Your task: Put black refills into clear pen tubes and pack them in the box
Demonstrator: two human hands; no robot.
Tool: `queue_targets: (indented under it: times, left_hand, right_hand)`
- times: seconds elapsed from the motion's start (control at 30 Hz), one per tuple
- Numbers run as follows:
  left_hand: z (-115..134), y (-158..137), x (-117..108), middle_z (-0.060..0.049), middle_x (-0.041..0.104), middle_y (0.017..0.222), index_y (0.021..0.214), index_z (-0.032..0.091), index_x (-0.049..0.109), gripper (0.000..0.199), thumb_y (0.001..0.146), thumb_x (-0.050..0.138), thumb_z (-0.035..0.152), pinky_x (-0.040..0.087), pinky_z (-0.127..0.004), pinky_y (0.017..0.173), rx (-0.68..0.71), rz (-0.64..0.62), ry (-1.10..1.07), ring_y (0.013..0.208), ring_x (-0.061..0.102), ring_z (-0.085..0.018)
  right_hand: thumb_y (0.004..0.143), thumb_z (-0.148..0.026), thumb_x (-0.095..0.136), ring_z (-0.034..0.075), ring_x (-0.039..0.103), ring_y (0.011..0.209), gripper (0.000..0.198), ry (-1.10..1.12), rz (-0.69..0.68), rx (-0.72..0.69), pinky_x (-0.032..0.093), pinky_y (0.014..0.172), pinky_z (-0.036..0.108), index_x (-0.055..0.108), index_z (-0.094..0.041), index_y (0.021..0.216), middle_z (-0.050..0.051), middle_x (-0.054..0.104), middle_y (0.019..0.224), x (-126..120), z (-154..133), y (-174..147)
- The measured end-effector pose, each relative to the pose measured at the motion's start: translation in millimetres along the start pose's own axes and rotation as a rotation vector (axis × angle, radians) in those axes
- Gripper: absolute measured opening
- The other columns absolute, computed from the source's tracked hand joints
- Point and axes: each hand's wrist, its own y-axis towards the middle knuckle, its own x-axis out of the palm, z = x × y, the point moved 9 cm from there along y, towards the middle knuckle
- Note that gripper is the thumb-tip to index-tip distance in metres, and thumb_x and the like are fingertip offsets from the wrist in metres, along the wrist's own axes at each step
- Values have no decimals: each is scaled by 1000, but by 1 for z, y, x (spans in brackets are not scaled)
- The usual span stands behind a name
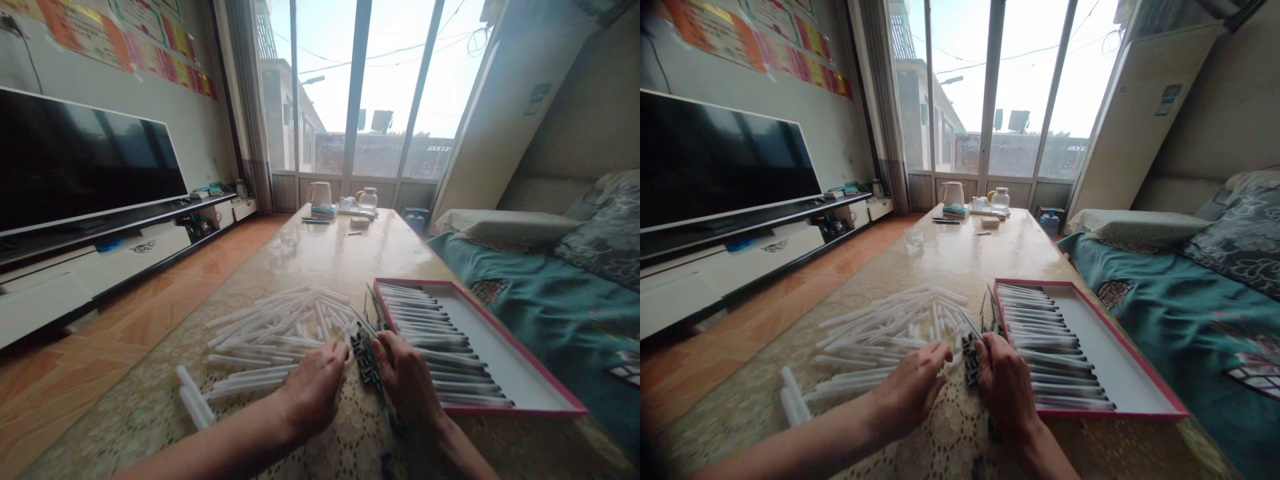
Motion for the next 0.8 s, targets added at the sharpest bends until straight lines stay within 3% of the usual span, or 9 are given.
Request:
queue_targets:
  times: [0.23, 0.4, 0.5, 0.57, 0.63, 0.7, 0.8]
  left_hand:
    - [-13, 31, 20, -12, 59, 96, 92, 15, 56, 20, 76, 46, 13, 44, -33, 76, -42, 39, 23, 86, 56, -23]
    - [-24, 18, 8, -9, 61, 88, 84, 19, 55, 15, 82, 40, 16, 43, -33, 75, -80, 131, -90, 84, 59, -22]
    - [-37, 0, 0, -5, 62, 74, 82, 19, 53, 17, 86, 37, 24, 45, -30, 63, -124, 161, -203, 67, 62, -19]
    - [-52, -12, 3, -2, 60, 67, 80, 19, 53, 20, 85, 39, 31, 44, -25, 47, -186, 151, -376, 53, 61, -16]
    - [-73, -24, 11, 1, 57, 64, 79, 17, 54, 23, 79, 50, 40, 41, -22, 39, -317, 175, -735, 47, 57, -14]
    - [-89, -33, 17, 4, 53, 59, 79, 16, 55, 30, 72, 60, 44, 39, -20, 37, -401, 234, -994, 44, 53, -10]
    - [-102, -40, 21, 5, 54, 56, 75, 16, 54, 32, 70, 63, 46, 37, -16, 36, -451, 316, -1161, 42, 50, -7]
  right_hand:
    - [93, -33, 35, 18, 57, 65, 27, -33, 23, -9, 36, 61, 27, 55, -20, 79, 3, 61, 70, -2, 2, 1]
    - [92, -29, 36, 19, 62, 72, 24, -4, 30, -65, 42, 63, 26, 57, -18, 90, 6, 66, 81, -3, -5, 1]
    - [91, -22, 35, 18, 63, 86, 24, 52, 4, -163, 45, 70, 26, 54, -18, 105, 8, 66, 96, -2, -20, -1]
    - [89, -18, 37, 17, 63, 85, 24, 55, -41, -216, 45, 71, 25, 54, -19, 106, 7, 66, 95, 0, -31, -4]
    - [86, -16, 40, 16, 62, 77, 22, 11, -97, -233, 44, 67, 24, 57, -20, 99, 4, 66, 87, 3, -39, -7]
    - [82, -15, 43, 15, 61, 68, 19, -45, -156, -227, 41, 63, 24, 59, -22, 92, 1, 64, 79, 7, -43, -11]
    - [78, -13, 47, 14, 59, 64, 19, -95, -224, -217, 38, 62, 23, 59, -23, 87, -1, 62, 73, 13, -47, -17]
